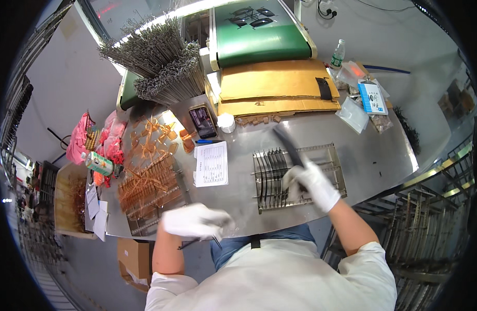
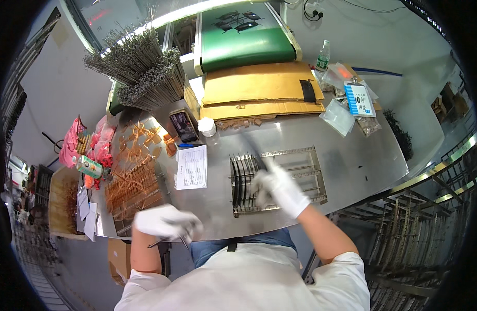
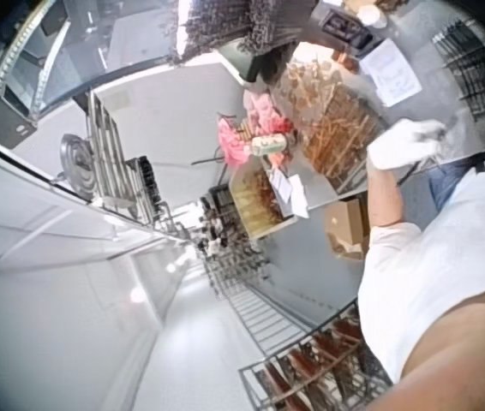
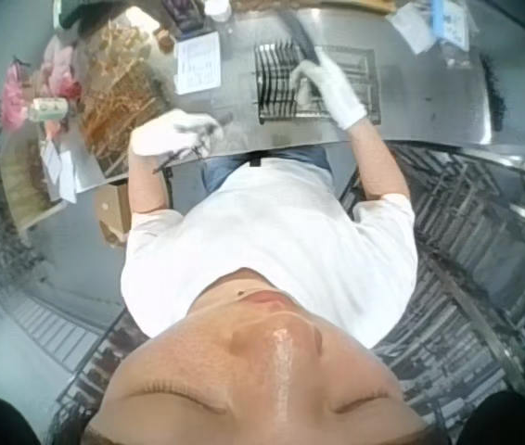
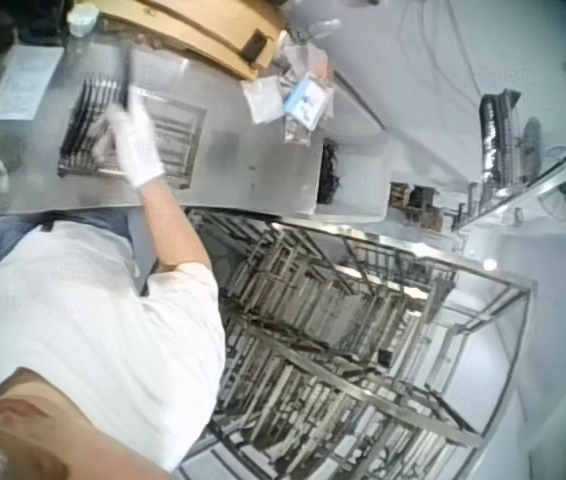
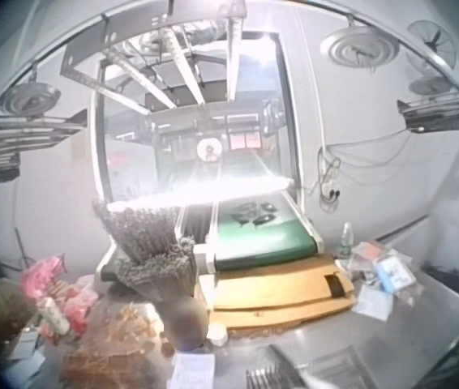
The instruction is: The person assembles decorative wire frames by inserting copper and black wire pieces into metal racks on a workbench. They repeatedly pick up wire bundles, align and insert them into slots, and place finished frames onto a nearby rack.
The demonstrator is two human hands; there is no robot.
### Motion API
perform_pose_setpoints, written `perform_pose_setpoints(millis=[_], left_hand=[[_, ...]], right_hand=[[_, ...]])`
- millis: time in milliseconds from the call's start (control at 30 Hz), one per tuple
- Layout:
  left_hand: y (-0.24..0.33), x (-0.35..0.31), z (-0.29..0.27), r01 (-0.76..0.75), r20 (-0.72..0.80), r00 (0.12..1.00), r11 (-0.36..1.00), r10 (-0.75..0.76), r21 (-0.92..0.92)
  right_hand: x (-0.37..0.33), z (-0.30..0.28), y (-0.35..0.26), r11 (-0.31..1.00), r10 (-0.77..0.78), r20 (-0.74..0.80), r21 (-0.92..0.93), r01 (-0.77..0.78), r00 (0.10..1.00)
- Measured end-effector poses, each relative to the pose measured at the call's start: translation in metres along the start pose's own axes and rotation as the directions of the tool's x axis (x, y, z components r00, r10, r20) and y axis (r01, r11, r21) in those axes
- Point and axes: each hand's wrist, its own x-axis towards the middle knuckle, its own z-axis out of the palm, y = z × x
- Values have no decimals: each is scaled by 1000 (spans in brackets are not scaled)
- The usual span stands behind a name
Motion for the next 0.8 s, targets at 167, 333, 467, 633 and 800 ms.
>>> perform_pose_setpoints(millis=[167, 333, 467, 633, 800], left_hand=[[18, -50, -39, -749, -943, -313, -640, 112, 173], [117, 13, -11, -307, -697, 311, 763, 646, 569], [134, 60, -20, -644, -700, 173, 617, 693, 452], [49, 84, -5, -522, -734, 645, 824, 210, -223], [-69, 107, 68, -164, -620, 782, 937, -67, -308]], right_hand=[[24, -44, 93, 999, -25, -136, 20, 28, 990], [44, -28, 91, 902, 406, -173, 234, -363, 897], [54, -34, 84, 923, 362, -80, -111, -369, 929], [63, -33, 115, 362, -240, -46, -931, 45, 970], [54, -8, 19, 216, -290, -139, -973, -76, 947]])
